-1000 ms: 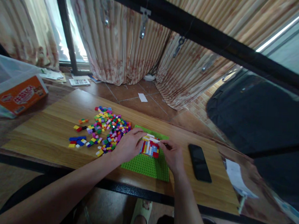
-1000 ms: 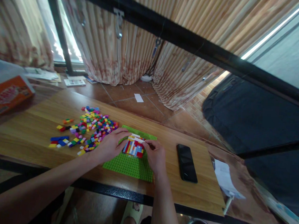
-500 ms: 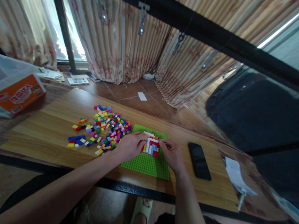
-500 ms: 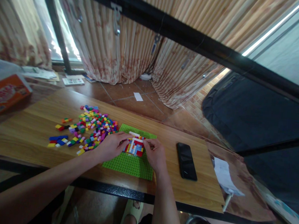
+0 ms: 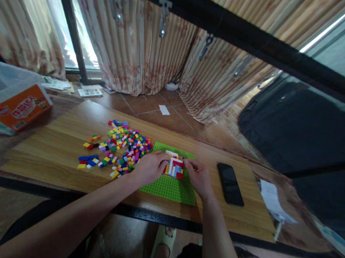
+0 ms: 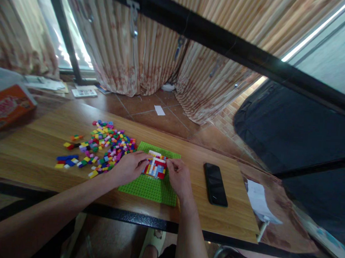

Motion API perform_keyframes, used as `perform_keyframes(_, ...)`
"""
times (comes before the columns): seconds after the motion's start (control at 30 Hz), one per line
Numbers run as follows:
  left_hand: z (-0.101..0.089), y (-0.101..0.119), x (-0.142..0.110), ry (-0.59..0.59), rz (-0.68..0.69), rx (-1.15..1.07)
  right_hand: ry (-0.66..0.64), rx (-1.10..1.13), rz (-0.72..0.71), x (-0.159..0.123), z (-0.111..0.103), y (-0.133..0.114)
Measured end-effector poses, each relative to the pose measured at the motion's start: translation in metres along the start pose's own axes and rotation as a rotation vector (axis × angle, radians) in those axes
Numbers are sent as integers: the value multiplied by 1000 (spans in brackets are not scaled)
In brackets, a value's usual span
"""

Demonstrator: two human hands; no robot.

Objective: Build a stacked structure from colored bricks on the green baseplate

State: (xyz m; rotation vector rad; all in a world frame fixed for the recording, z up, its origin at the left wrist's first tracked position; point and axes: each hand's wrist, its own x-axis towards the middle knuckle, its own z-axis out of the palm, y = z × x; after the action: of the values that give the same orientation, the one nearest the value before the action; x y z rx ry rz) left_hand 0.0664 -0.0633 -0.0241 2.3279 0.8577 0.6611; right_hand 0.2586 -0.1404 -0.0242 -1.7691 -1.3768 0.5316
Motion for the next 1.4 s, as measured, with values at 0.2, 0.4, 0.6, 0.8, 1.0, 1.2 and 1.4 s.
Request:
perform_keyframes(0.2, -1, 2, -1, -52, -30, 31, 8, 2, 2, 0, 1, 3)
perform_keyframes(0.4, -5, 6, -1, -90, -49, 0, -7, 50, -24, -1, 1, 3)
perform_keyframes(0.6, -6, 6, -3, -100, -45, -80, -25, 126, 28, -3, 5, 3)
perform_keyframes(0.8, -7, 5, -5, -88, -55, -96, -26, 120, -32, -4, 9, 3)
perform_keyframes(1.0, -12, 7, -8, -100, -83, -82, -24, 84, -83, -9, 12, 4)
perform_keyframes(1.2, -10, 2, -11, -68, -84, -81, -44, 29, -104, -10, 15, 1)
perform_keyframes(1.4, -9, 2, -11, -59, -97, -88, -45, -6, -109, -10, 15, 1)
